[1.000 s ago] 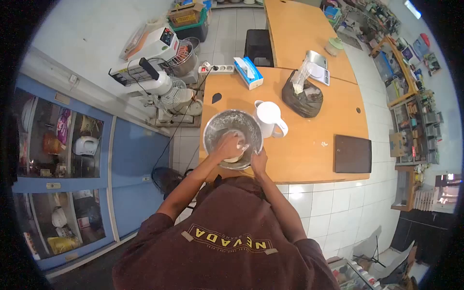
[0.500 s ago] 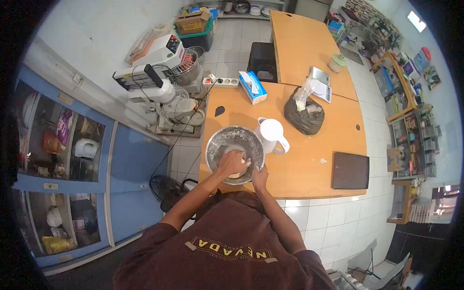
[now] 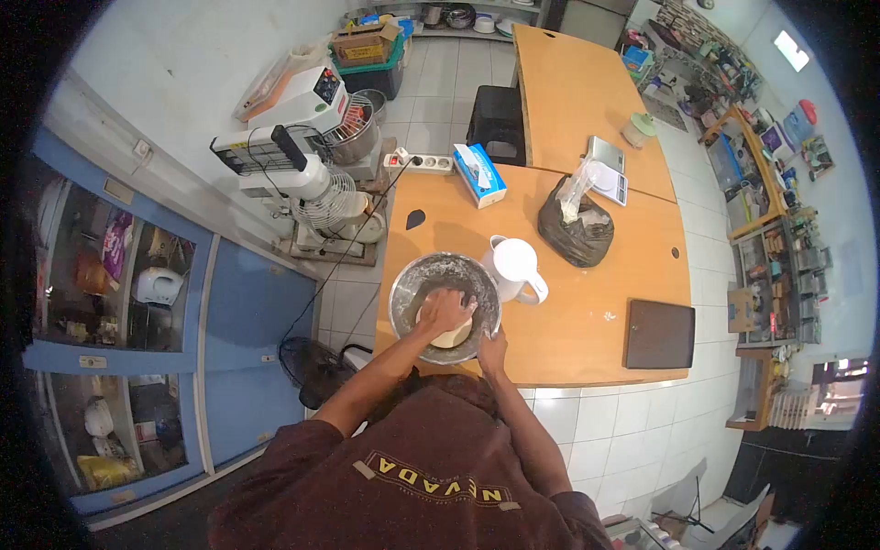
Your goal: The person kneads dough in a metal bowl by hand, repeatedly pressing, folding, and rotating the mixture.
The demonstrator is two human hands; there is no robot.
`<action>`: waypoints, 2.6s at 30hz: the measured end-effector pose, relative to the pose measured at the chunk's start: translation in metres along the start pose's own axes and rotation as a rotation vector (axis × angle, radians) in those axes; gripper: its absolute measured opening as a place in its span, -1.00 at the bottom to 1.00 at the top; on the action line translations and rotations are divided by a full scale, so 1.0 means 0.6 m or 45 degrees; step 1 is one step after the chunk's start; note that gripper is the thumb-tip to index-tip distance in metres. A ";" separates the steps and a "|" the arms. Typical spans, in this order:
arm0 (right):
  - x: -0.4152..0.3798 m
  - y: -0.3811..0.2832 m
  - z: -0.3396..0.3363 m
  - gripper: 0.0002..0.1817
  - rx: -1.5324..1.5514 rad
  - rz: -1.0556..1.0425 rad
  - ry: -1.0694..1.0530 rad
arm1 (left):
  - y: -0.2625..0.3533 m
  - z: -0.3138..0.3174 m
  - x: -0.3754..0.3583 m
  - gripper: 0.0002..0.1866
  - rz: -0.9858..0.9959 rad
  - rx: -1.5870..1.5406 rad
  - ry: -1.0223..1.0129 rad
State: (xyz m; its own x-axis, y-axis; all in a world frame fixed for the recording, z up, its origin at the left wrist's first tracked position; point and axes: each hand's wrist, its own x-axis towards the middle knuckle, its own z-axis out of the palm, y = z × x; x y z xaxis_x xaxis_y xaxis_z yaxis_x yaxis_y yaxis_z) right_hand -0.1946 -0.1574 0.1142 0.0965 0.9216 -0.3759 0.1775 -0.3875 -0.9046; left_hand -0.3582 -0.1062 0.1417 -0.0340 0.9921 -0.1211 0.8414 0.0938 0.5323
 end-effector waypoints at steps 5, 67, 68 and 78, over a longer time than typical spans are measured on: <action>0.007 0.002 0.001 -0.57 -0.015 0.046 0.007 | -0.012 -0.024 -0.010 -0.49 0.155 -0.146 -0.069; 0.020 -0.012 -0.001 -0.57 -0.113 0.007 -0.004 | 0.006 -0.029 -0.020 -0.40 0.159 -0.010 -0.142; 0.020 -0.013 0.000 -0.57 -0.103 0.014 0.004 | 0.016 -0.026 -0.014 -0.39 0.107 0.020 -0.108; 0.030 0.003 -0.005 -0.57 -0.192 0.059 0.018 | 0.031 -0.030 0.043 -0.39 -0.261 -0.047 -0.304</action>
State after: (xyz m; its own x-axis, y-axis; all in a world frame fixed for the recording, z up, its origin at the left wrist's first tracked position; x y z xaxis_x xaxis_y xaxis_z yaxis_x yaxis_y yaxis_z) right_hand -0.1899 -0.1415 0.1064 0.1214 0.9026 -0.4131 0.3172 -0.4296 -0.8455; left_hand -0.3531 -0.0772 0.1635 -0.0692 0.9048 -0.4202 0.8097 0.2970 0.5061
